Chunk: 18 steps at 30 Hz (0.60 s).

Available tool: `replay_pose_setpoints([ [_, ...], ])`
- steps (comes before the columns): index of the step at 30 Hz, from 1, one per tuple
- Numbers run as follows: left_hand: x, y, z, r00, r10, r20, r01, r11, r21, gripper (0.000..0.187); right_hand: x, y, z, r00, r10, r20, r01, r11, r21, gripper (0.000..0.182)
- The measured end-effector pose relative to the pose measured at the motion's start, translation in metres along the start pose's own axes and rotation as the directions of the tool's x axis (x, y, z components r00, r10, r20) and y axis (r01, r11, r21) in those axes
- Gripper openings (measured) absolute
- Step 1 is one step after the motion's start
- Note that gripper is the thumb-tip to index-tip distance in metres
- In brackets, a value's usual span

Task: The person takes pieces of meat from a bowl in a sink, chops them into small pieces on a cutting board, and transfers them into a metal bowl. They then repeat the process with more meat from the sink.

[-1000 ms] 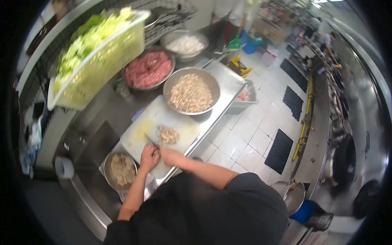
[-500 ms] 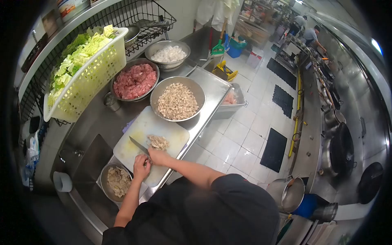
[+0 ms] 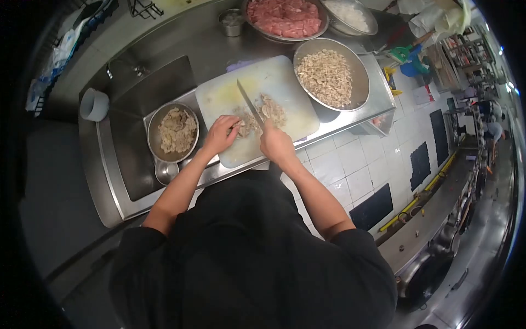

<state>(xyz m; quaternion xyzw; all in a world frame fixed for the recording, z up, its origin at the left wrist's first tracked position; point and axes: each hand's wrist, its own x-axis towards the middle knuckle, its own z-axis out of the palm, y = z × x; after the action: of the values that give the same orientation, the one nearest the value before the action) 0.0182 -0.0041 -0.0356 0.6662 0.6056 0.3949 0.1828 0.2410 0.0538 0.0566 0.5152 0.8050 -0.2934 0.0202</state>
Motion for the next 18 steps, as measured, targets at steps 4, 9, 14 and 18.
replay_pose_setpoints([
  [4, 0.003, 0.007, -0.006, 1.0, 0.02, 0.024, -0.022, 0.996, 0.083, 0.02, -0.022, -0.006, 0.005, 0.962, -0.125, -0.244, 0.18, 0.959, 0.217, 0.025],
  [9, 0.005, 0.002, 0.001, 0.999, 0.045, 0.009, -0.046, 0.997, 0.063, 0.019, -0.007, 0.014, 0.029, 0.989, -0.127, -0.074, 0.139, 0.974, 0.18, 0.022],
  [14, 0.001, 0.0, 0.005, 0.991, 0.12, 0.052, -0.125, 0.986, 0.109, 0.022, -0.024, -0.013, -0.002, 0.998, -0.065, -0.011, 0.065, 0.998, -0.002, 0.017],
  [18, 0.0, -0.001, 0.011, 0.989, 0.142, 0.034, -0.145, 0.98, 0.136, 0.023, -0.037, -0.017, -0.011, 0.985, -0.013, 0.175, 0.037, 0.99, -0.135, 0.017],
])
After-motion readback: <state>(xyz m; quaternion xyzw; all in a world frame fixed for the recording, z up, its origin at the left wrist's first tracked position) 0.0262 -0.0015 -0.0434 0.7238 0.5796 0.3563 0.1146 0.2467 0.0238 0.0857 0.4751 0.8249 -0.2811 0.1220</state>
